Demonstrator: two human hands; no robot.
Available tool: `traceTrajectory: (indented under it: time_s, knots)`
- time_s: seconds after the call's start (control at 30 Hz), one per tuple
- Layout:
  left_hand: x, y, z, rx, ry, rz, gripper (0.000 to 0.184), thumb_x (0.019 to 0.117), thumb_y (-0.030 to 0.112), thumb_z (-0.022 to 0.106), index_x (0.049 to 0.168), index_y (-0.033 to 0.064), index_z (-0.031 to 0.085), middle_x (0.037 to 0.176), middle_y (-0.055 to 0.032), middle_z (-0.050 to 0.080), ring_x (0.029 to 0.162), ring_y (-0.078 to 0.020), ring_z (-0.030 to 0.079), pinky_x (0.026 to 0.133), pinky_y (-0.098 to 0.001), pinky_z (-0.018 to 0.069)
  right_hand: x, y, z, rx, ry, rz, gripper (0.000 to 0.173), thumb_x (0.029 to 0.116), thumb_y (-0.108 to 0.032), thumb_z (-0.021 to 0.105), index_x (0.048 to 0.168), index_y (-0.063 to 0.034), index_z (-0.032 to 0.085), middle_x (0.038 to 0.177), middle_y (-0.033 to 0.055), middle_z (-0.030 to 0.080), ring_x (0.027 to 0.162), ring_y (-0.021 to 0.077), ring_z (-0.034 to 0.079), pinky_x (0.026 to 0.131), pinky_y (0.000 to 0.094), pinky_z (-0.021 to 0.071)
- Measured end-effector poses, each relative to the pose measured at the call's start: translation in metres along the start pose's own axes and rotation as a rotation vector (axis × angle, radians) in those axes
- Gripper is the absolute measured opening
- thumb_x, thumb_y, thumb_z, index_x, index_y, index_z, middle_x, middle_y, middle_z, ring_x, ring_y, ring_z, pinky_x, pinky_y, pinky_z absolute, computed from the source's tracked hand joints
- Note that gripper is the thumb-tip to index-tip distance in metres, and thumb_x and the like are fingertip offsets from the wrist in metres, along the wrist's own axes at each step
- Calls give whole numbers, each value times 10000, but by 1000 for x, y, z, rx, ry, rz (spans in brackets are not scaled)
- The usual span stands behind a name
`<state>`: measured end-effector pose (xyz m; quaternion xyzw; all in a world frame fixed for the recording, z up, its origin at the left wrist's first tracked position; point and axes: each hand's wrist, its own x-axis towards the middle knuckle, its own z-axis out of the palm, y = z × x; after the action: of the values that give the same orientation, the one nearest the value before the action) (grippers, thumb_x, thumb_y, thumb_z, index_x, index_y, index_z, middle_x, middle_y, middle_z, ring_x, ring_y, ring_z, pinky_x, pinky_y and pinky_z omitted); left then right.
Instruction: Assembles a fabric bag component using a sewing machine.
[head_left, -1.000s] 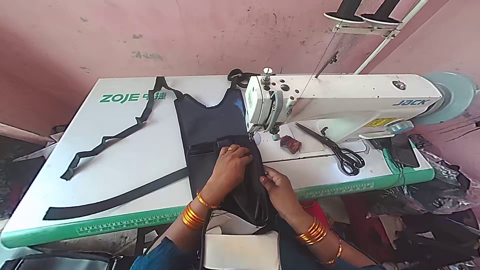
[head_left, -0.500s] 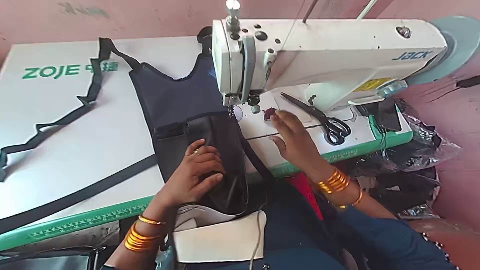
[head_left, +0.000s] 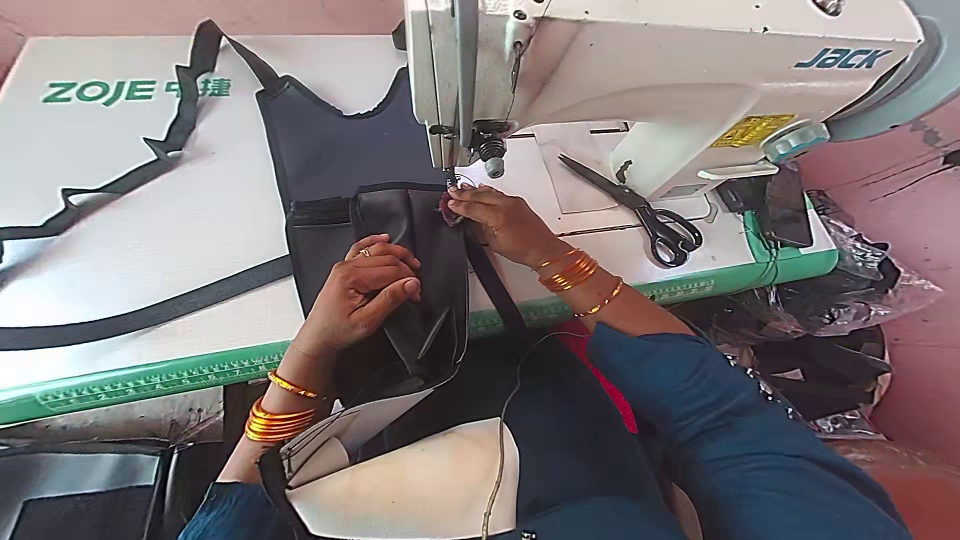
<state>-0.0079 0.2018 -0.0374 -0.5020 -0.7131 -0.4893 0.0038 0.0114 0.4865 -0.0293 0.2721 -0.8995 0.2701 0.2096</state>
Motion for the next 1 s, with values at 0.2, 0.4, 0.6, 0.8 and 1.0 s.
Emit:
traceTrajectory:
  time_s: [0.2,0.4,0.6,0.8,1.0]
  knots:
    - [0,-4,2,-13,-5,-6,403,1050,337,524,829,118,780,884,28,749,1134,-116,663,1241,-462,256,-76,-82,-11,49,-107,-66,295,960,72,511,1126,9,747,1264,195,702,1263,330,638,1132,456,465]
    - [1,-7,6,-39,-9,30,417,1065,402,520,897,113,770,964,3,760,1192,-109,637,1238,-465,236,-104,-113,-66,481,-107,131,281,1037,29,461,1145,-2,718,1176,129,736,1143,154,695,1030,300,549]
    - [1,13,21,244,30,285,704,1032,677,332,789,141,718,840,-38,734,1055,-199,690,1202,-483,297,-31,-68,-72,-286,-88,578,279,991,-169,623,1105,62,728,1177,258,691,1160,442,638,1013,564,495]
    - [18,13,38,278,476,382,694,1080,578,310,550,135,373,494,-34,402,532,-188,511,813,-330,507,21,-88,-9,226,24,951,161,960,-58,616,1014,82,674,981,169,660,921,220,635,836,347,513]
    - [57,61,-7,180,-195,-462,628,1034,559,487,661,65,590,582,-43,534,588,-205,555,596,-441,426,-10,-114,0,892,403,1213,139,1046,-55,522,1089,9,638,837,61,695,746,101,679,699,252,578]
